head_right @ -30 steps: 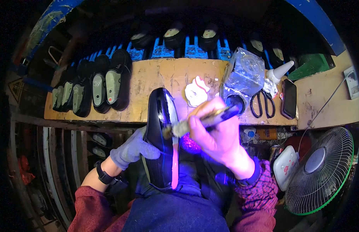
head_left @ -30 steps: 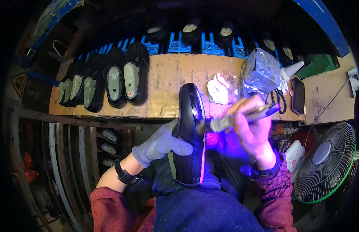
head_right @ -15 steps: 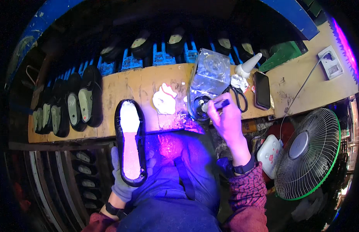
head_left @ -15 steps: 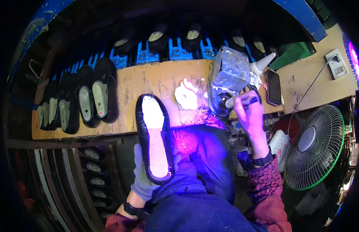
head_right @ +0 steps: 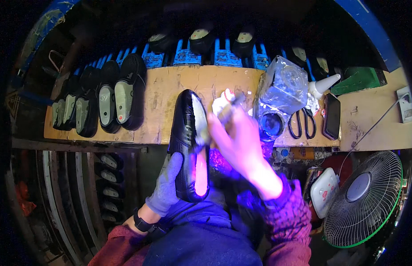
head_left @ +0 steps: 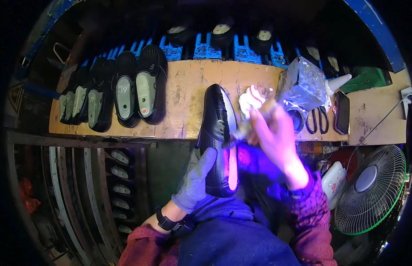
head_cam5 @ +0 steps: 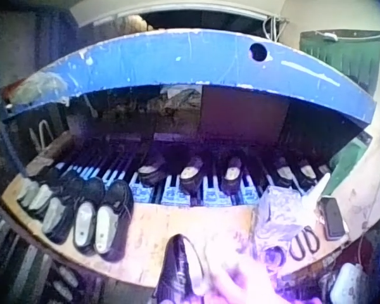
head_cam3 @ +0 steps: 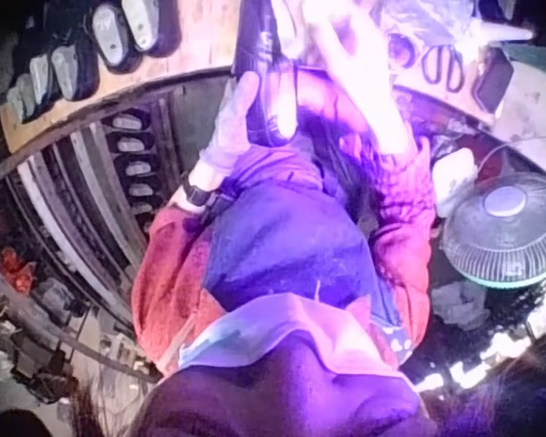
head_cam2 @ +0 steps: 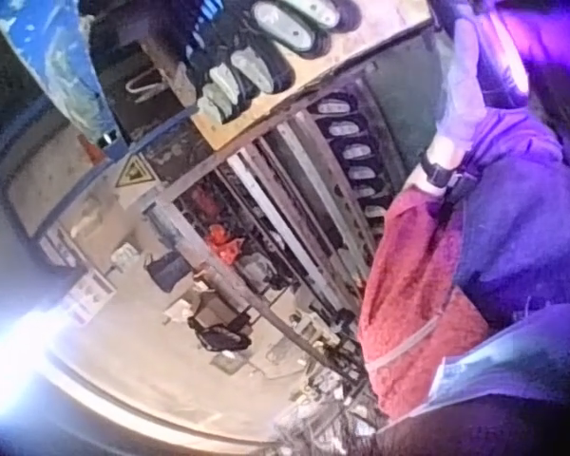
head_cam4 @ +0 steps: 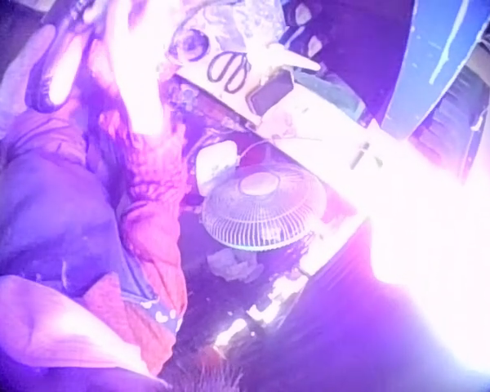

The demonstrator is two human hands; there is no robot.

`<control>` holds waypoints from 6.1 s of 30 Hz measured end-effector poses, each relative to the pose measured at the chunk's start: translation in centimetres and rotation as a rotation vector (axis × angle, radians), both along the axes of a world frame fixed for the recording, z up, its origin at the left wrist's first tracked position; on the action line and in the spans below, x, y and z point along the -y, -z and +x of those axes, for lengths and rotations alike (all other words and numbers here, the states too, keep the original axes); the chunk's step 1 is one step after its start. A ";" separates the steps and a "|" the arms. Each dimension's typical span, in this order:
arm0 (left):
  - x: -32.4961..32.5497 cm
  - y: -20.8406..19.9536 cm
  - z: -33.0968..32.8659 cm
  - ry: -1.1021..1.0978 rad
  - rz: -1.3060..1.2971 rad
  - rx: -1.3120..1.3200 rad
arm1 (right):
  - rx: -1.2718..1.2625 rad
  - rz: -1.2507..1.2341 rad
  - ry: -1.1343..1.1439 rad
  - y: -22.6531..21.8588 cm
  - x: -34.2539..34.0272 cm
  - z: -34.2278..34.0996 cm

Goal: Apply adhesive to the edges of shoe soles using a brush and place the finished shoes on a drying rack.

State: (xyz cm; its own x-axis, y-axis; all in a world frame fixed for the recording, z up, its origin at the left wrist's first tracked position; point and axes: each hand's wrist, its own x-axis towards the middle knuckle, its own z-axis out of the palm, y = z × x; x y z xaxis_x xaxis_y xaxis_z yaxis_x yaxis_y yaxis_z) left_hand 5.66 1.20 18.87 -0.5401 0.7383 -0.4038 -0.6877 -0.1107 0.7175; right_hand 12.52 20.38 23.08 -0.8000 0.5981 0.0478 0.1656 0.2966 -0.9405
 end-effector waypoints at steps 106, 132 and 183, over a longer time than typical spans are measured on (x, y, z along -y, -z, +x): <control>0.6 -3.6 -2.8 -0.093 -0.133 -0.594 | -0.130 0.162 -0.316 -1.4 2.7 5.3; -21.6 -2.0 -42.5 0.390 -1.132 -2.094 | -0.422 0.043 0.451 -0.6 -11.8 7.8; 3.6 4.0 -4.9 0.068 0.051 -1.899 | -0.232 -0.248 0.145 2.0 -0.1 -2.7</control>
